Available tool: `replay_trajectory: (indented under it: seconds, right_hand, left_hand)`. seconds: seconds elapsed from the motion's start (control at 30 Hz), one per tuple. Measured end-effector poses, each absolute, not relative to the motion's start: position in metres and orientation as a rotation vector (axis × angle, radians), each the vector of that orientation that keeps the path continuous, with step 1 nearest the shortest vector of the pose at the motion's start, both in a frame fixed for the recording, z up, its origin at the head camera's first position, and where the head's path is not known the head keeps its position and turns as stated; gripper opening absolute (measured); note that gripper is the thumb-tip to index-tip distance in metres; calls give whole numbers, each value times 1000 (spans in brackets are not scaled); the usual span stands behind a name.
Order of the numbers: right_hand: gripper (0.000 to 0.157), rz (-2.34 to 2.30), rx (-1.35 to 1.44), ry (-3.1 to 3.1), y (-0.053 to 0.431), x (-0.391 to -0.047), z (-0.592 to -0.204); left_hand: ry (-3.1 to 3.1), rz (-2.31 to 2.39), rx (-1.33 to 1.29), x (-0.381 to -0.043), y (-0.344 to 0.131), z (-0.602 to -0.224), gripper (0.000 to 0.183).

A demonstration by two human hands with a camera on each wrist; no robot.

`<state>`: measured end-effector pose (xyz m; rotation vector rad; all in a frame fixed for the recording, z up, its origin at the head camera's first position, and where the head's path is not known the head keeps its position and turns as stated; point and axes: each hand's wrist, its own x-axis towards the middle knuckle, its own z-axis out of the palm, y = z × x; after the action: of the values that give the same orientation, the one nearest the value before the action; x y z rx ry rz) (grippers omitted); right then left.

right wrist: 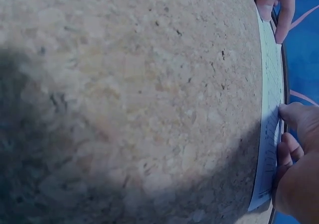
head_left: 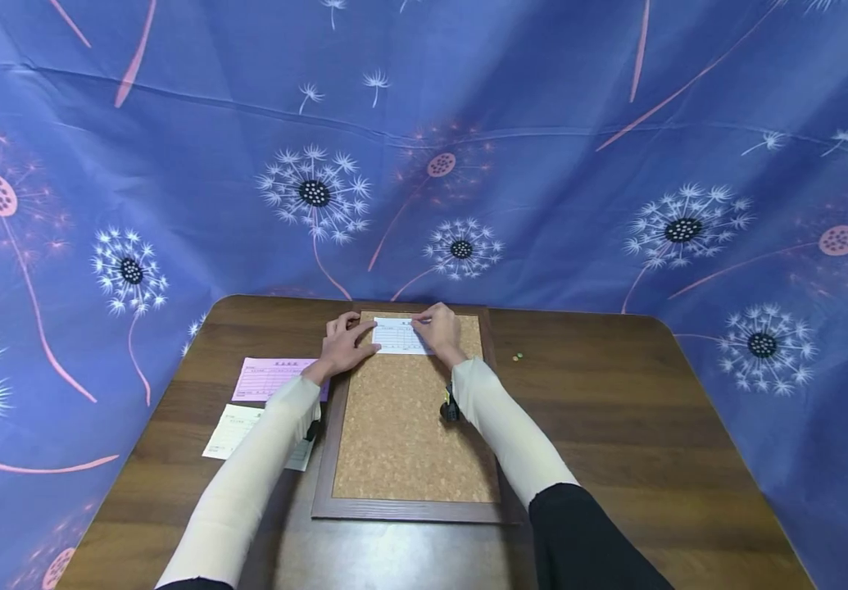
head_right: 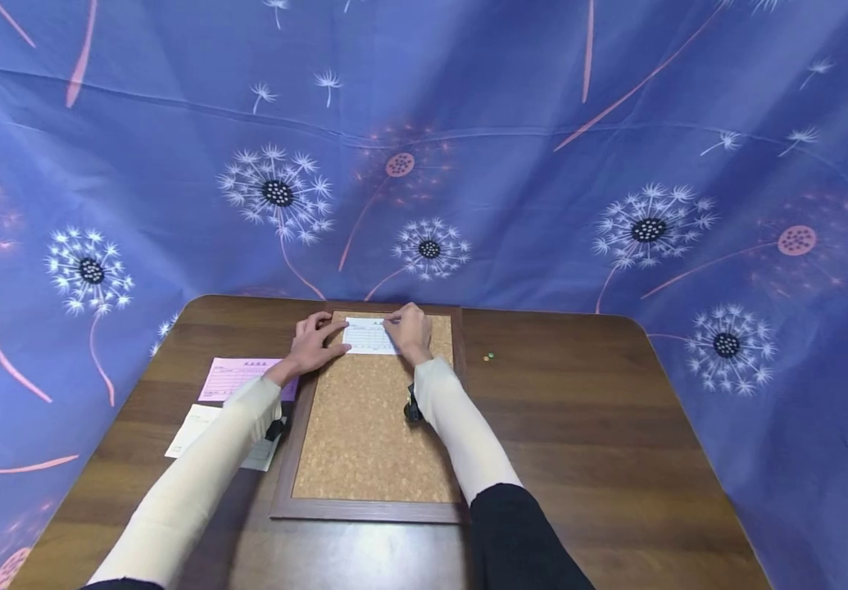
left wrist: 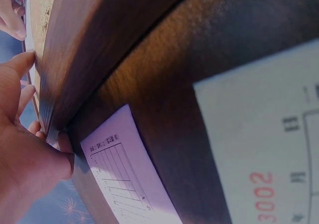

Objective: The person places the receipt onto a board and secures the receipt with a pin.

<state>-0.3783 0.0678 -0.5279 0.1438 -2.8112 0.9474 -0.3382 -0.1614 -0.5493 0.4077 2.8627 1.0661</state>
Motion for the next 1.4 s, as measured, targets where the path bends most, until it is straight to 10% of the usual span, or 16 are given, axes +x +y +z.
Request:
replay_trajectory:
  seconds: [1.4]
  right_hand:
    - [28,1111,386,-2844,90,-359,-525]
  left_hand:
    - [2856,1096,432,-336,-162,-550,58]
